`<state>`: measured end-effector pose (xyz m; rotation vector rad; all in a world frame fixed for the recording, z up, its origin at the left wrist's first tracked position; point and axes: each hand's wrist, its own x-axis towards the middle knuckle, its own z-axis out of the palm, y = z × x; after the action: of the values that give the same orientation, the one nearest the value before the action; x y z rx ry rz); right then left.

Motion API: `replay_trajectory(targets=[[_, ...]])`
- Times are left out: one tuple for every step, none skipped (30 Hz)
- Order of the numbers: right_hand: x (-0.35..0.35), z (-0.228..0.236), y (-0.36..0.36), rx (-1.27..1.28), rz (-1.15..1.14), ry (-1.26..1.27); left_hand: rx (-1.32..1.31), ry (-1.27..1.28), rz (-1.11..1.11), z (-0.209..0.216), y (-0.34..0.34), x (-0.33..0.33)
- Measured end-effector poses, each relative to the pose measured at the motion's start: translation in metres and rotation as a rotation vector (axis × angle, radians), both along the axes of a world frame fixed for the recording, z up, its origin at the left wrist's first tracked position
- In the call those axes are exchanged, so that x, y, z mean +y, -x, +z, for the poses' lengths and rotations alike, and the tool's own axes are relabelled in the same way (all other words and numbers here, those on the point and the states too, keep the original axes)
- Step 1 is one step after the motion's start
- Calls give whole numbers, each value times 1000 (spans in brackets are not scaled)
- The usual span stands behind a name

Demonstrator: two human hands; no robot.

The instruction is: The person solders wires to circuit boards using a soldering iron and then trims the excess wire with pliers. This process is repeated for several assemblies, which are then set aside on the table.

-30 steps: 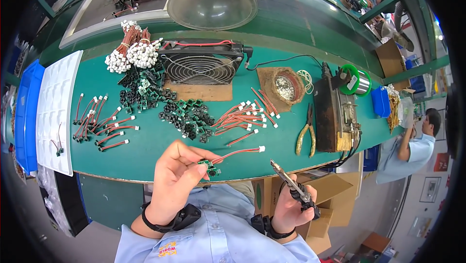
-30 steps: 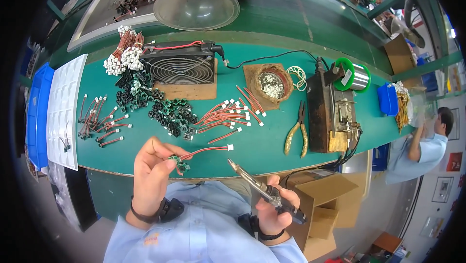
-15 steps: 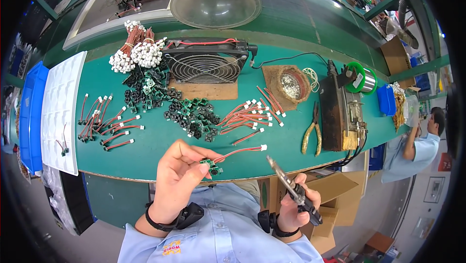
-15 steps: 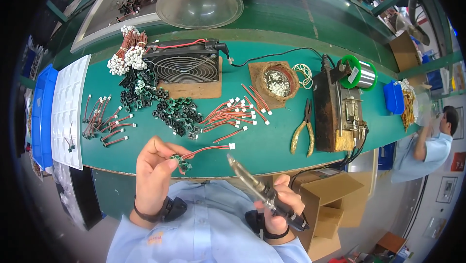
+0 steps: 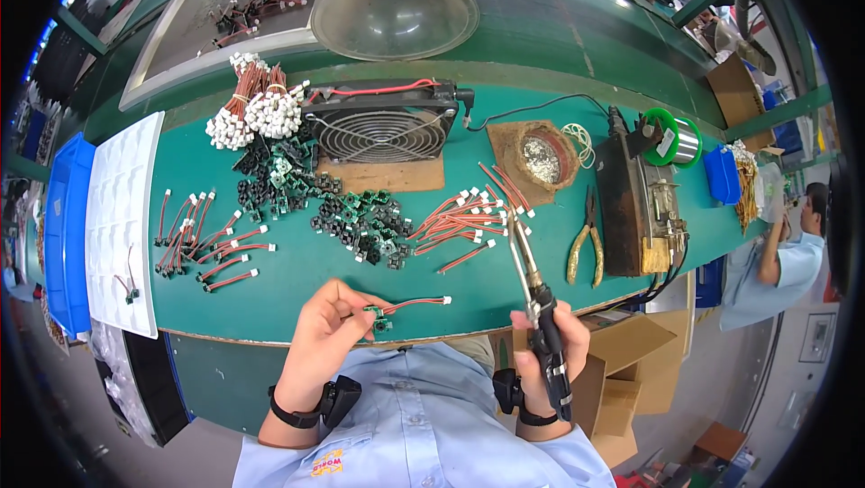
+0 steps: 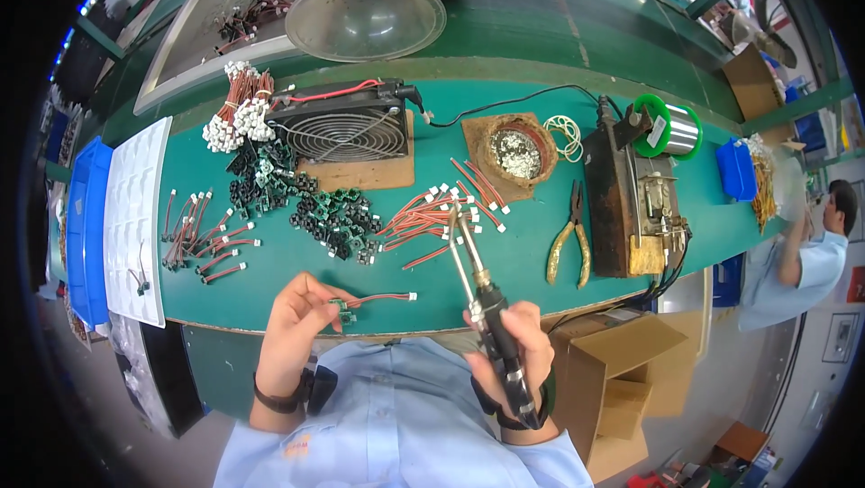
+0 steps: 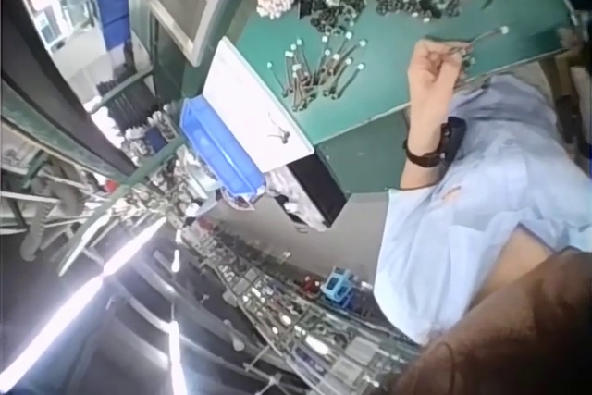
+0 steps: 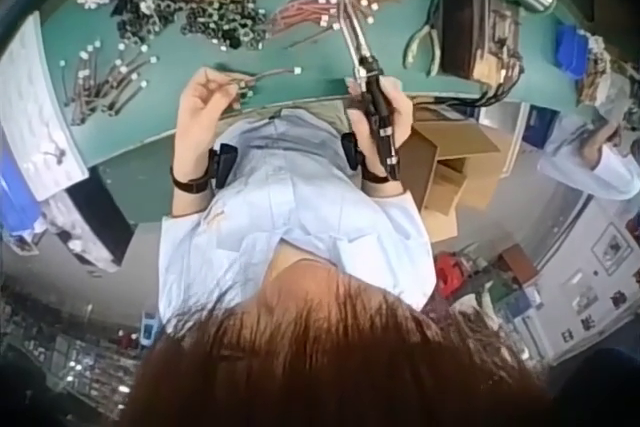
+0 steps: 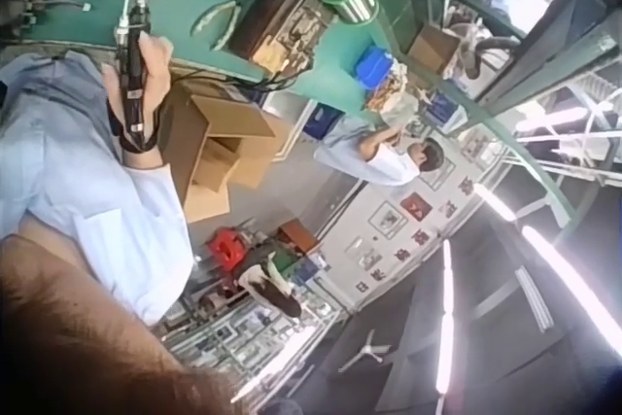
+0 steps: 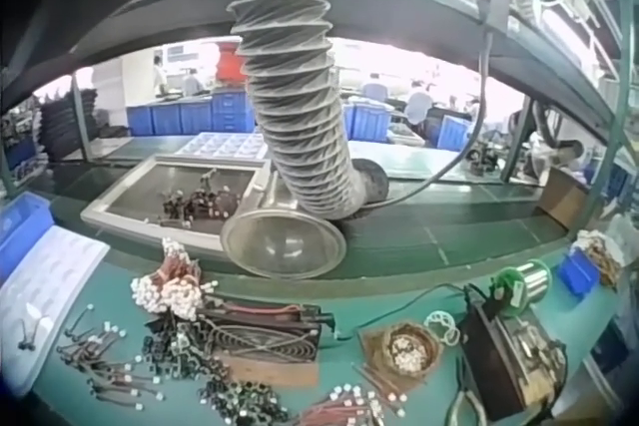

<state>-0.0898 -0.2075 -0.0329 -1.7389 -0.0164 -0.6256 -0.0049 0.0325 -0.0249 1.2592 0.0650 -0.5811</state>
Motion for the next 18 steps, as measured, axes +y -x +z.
replay_trajectory(targets=[[-4, 0, 1, -33, 41, 93, 2, 1, 0, 0, 0, 1], [-6, 0, 1, -65, 82, 188, 5, 3, 0, 0, 0, 2], [-5, 0, 1, -72, 80, 189, 7, 5, 1, 0, 1, 2], [-4, 1, 1, -97, 89, 191, 0, 6, 0, 0, 1, 2], [-2, 2, 2, -120, 96, 194, -13, -9, -9, -1, 1, 2], [-2, 2, 3, -144, 104, 197, -25, -25, -18, -1, 1, 1], [-2, 2, 3, -148, 101, 199, -37, -40, -26, -2, 1, 1], [-2, 2, 3, -156, 100, 209, -41, -39, -27, -2, 1, 0], [-2, 1, 4, -163, 99, 219, -38, -41, -21, -2, 1, -1], [-2, 1, 4, -171, 98, 229, -35, -44, -16, -1, 1, -1], [-2, 2, 5, -173, 98, 230, -31, -46, -9, -1, 1, -2], [-2, 2, 7, -152, 101, 241, -33, -45, -9, -1, 1, -2], [-2, 2, 9, -131, 105, 251, -47, -48, -7, -2, 1, -1], [-1, 2, 9, -109, 109, 260, -60, -51, -5, -4, 1, -1], [-2, 2, 10, -112, 109, 261, -74, -54, -4, -5, 1, -1], [-1, 2, 9, -116, 110, 265, -76, -53, -2, -6, 1, 0], [-1, 1, 9, -121, 111, 268, -83, -65, 8, -7, 2, 0], [-1, 1, 9, -126, 113, 270, -91, -78, 19, -7, 2, 1]])
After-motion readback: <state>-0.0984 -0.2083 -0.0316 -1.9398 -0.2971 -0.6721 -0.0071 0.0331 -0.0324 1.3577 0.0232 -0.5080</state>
